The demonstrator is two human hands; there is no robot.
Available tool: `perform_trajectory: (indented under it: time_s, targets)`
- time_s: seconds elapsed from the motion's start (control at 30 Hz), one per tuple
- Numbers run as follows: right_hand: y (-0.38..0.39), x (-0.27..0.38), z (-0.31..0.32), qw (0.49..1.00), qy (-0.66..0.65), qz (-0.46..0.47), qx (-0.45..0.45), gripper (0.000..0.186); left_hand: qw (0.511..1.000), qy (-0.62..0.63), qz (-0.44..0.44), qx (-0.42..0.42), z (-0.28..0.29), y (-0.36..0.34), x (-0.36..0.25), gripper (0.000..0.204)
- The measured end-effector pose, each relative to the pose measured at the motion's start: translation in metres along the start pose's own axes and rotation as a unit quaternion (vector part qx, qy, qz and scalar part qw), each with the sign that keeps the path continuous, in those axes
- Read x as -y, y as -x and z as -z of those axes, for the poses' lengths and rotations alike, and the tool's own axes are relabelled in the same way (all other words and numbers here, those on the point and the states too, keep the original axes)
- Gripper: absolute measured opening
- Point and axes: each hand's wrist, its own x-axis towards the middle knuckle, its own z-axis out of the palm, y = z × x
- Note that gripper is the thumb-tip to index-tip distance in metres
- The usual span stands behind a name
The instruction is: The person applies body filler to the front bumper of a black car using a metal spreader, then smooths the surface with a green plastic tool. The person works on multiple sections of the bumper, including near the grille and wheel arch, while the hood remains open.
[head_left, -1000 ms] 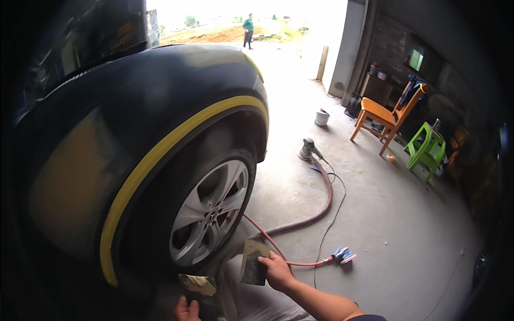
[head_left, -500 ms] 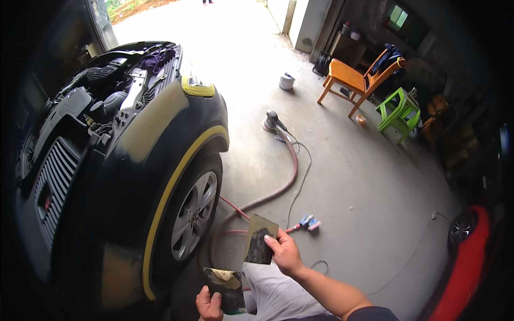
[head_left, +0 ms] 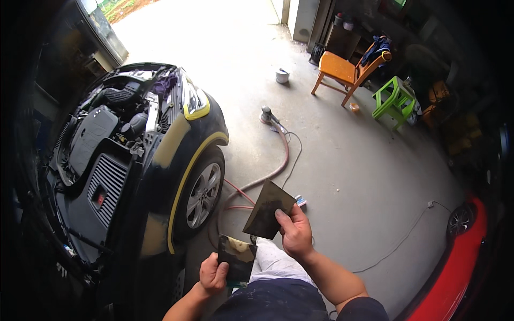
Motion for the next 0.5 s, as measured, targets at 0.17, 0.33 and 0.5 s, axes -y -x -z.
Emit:
perform_trajectory:
  time_s: [0.17,0.33,0.5]
  targets:
    - [0.053,0.06,0.017,0.99,-0.048,0.091,0.097,0.027,0.998,0.027,-0.05,0.014,-0.048,0.004,-0.037,0.011]
    - [0.094,0.107,0.061,0.892,0.312,0.232,0.229,0.024,0.995,0.097,-0.029,-0.026,-0.097,0.026,-0.062,0.016]
    - [0.094,0.089,0.133,0.994,0.067,0.076,-0.045,0.022,0.966,0.244,0.048,-0.075,-0.149,0.026,-0.067,0.021]
